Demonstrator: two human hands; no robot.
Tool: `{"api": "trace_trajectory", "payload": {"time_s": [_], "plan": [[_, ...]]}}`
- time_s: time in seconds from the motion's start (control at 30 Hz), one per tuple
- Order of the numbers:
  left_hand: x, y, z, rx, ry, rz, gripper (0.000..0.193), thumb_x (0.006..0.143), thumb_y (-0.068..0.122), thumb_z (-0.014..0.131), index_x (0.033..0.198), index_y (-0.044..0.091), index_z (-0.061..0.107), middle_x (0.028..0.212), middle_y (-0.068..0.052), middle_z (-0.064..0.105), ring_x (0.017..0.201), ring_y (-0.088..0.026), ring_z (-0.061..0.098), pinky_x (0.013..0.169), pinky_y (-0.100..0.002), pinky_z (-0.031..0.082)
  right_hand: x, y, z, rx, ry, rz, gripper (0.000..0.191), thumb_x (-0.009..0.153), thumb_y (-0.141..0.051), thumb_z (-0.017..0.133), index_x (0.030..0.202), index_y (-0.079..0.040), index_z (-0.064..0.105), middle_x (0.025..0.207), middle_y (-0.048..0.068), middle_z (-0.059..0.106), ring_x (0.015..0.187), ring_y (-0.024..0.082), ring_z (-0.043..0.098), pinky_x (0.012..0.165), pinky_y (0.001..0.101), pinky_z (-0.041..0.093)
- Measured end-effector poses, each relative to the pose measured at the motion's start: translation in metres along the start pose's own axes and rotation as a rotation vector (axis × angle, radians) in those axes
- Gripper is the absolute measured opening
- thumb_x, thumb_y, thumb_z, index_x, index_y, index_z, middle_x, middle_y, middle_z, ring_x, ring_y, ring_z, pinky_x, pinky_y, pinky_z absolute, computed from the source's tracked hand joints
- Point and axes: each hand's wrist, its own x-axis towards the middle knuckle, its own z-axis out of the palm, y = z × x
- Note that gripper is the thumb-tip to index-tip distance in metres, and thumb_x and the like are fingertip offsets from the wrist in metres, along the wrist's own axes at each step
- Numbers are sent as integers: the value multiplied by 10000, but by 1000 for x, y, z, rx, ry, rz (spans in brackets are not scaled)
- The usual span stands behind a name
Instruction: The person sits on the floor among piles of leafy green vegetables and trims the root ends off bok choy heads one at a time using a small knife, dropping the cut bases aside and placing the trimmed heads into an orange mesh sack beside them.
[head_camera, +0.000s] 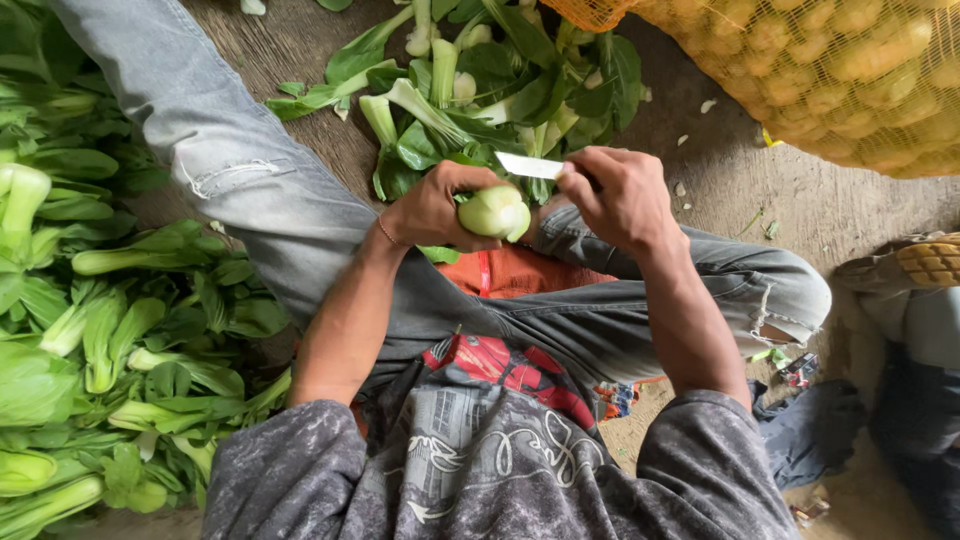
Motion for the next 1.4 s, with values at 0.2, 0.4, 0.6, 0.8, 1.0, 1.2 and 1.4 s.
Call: {"api": "trace_trajectory", "payload": {"time_s": [0.2,0.4,0.6,0.8,1.0,1.2,1.4], "plan": [[3,-8,-11,9,17,13,382,789,106,891,1130,19,742,1066,-32,762,985,-80,689,915,-268,573,-11,-20,6,8,-77,-148,228,968,-312,705,952,-84,711,820,90,694,700,323,677,616,418,538],[-2,-7,-11,109,31,59,405,769,94,905,1127,13,736,1078,-44,758,991,-102,697,910,-273,566,-10,-22,12,-28,-119,-149,272,950,-369,730,941,-98,721,790,78,691,670,315,677,589,425,528],[-4,0,-10,44,-1,73,493,713,71,916,1173,21,746,1092,-48,756,1006,-119,700,935,-283,563,-4,24,2,-52,11,128,210,1024,-257,678,949,-71,739,790,126,688,689,320,681,619,420,531],[0,-7,-11,79,67,-47,503,730,107,934,1187,41,733,1062,-20,766,986,-77,688,916,-272,576,-19,22,15,151,7,88,251,1052,-268,656,1010,-27,714,834,153,672,737,320,673,674,407,517],[1,-22,-12,-21,141,-82,606,765,95,906,1280,34,591,1146,-2,699,1045,-71,645,923,-275,567,-3,-20,47,341,241,-80,604,811,-338,879,1211,38,629,1032,173,666,905,303,671,781,385,534],[0,-29,-20,105,141,-71,593,826,133,931,1323,19,627,1176,-24,712,1070,-99,648,979,-291,563,3,-16,46,284,180,70,383,828,-169,860,1155,-17,730,877,116,672,754,238,655,687,338,524],[0,-30,-21,85,66,-189,649,897,352,820,1398,4,600,1186,-24,722,1071,-89,651,960,-266,559,11,16,22,444,-84,168,274,855,-186,807,1073,-26,763,824,50,696,749,125,638,681,285,518]]}}
